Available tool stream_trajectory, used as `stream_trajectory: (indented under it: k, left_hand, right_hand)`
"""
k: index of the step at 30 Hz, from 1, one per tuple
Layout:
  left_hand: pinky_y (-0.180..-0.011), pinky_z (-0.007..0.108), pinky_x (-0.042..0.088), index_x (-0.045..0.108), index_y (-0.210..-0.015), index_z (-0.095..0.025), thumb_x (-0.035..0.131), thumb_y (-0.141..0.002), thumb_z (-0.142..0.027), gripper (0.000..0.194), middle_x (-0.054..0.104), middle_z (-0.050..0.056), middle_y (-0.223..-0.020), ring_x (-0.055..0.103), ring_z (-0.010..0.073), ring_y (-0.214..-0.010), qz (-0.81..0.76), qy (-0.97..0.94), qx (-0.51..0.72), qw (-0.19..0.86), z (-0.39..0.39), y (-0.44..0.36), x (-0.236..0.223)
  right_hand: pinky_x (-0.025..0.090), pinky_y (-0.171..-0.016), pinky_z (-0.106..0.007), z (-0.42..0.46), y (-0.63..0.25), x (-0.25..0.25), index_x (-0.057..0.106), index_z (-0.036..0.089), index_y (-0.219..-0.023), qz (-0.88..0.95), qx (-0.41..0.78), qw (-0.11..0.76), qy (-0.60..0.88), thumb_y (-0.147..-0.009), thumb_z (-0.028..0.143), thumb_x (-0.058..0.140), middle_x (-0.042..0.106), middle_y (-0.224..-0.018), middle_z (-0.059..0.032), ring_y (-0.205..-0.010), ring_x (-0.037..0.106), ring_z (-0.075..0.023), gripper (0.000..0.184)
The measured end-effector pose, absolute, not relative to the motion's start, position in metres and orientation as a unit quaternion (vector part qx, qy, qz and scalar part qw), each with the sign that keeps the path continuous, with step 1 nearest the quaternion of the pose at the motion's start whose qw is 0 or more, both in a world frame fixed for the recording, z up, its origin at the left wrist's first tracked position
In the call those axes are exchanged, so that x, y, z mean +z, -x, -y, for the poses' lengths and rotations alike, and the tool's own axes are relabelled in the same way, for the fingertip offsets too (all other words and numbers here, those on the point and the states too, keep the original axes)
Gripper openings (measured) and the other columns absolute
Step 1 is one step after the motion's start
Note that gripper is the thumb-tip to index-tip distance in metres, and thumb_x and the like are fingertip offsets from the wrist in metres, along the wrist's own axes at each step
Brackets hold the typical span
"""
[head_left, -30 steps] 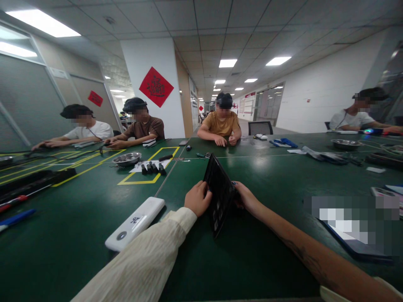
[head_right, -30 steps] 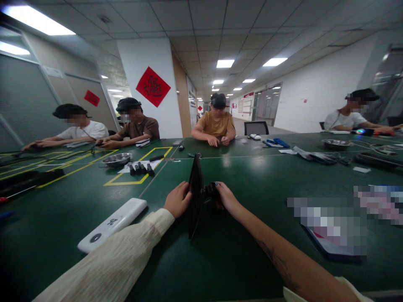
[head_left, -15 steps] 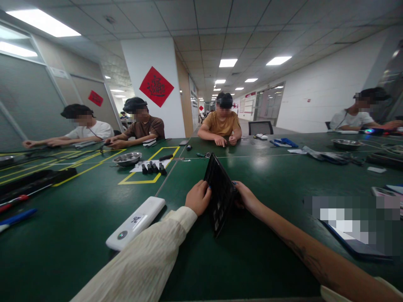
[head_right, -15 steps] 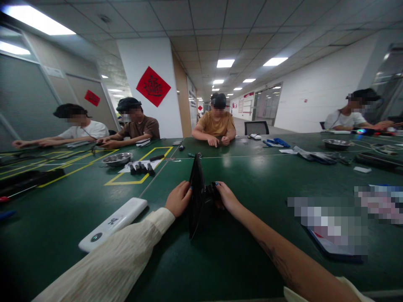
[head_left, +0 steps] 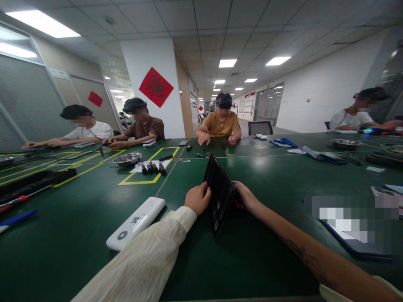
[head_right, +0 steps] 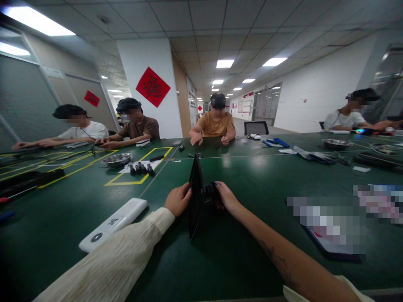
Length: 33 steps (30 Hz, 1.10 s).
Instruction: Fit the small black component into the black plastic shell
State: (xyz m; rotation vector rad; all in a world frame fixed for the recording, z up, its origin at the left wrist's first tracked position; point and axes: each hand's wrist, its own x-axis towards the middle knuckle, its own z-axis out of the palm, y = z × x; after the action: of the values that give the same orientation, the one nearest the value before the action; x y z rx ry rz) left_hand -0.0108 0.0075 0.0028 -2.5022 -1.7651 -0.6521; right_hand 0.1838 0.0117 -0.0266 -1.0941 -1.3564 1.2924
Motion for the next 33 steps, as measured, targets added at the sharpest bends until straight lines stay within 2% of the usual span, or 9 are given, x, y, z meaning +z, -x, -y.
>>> stream_trajectory:
  k: [15, 21, 27, 33]
  left_hand:
    - [-0.059, 0.026, 0.034, 0.049, -0.090, -0.020, 0.026, -0.088, -0.033, 0.026, 0.064, 0.005, -0.077, 0.061, 0.0196, -0.074, 0.585, 0.790, -0.181, 0.034, -0.0032, 0.0087, 0.0046]
    - [-0.058, 0.026, 0.034, 0.048, -0.097, -0.020, 0.032, -0.085, -0.032, 0.024, 0.064, 0.004, -0.078, 0.061, 0.0194, -0.072, 0.588, 0.785, -0.193, 0.027, -0.0032, 0.0092, 0.0036]
    - [-0.059, 0.026, 0.035, 0.047, -0.097, -0.020, 0.033, -0.084, -0.032, 0.024, 0.064, 0.004, -0.079, 0.061, 0.0191, -0.074, 0.590, 0.785, -0.187, 0.020, -0.0017, 0.0087, 0.0057]
    - [-0.061, 0.025, 0.036, 0.048, -0.097, -0.019, 0.032, -0.083, -0.032, 0.024, 0.064, 0.004, -0.081, 0.061, 0.0185, -0.076, 0.600, 0.781, -0.172, 0.015, -0.0001, 0.0068, 0.0077]
  right_hand:
    - [0.025, -0.027, -0.016, -0.0107, -0.1832, -0.0227, 0.042, 0.019, -0.105, 0.550, 0.526, 0.463, 0.454, -0.084, 0.042, 0.032, 0.052, -0.054, 0.0050, -0.031, 0.044, -0.0071, 0.033]
    - [0.025, -0.028, -0.016, -0.0068, -0.1814, -0.0170, 0.042, 0.018, -0.104, 0.550, 0.524, 0.456, 0.464, -0.083, 0.041, 0.031, 0.051, -0.053, 0.0050, -0.031, 0.043, -0.0069, 0.034]
    - [0.025, -0.028, -0.016, -0.0102, -0.1827, -0.0216, 0.042, 0.018, -0.105, 0.559, 0.519, 0.458, 0.456, -0.082, 0.046, 0.032, 0.052, -0.056, 0.0045, -0.032, 0.043, -0.0066, 0.037]
    - [0.025, -0.028, -0.016, -0.0108, -0.1834, -0.0218, 0.042, 0.019, -0.106, 0.553, 0.522, 0.454, 0.464, -0.083, 0.042, 0.032, 0.051, -0.055, 0.0046, -0.032, 0.044, -0.0070, 0.034]
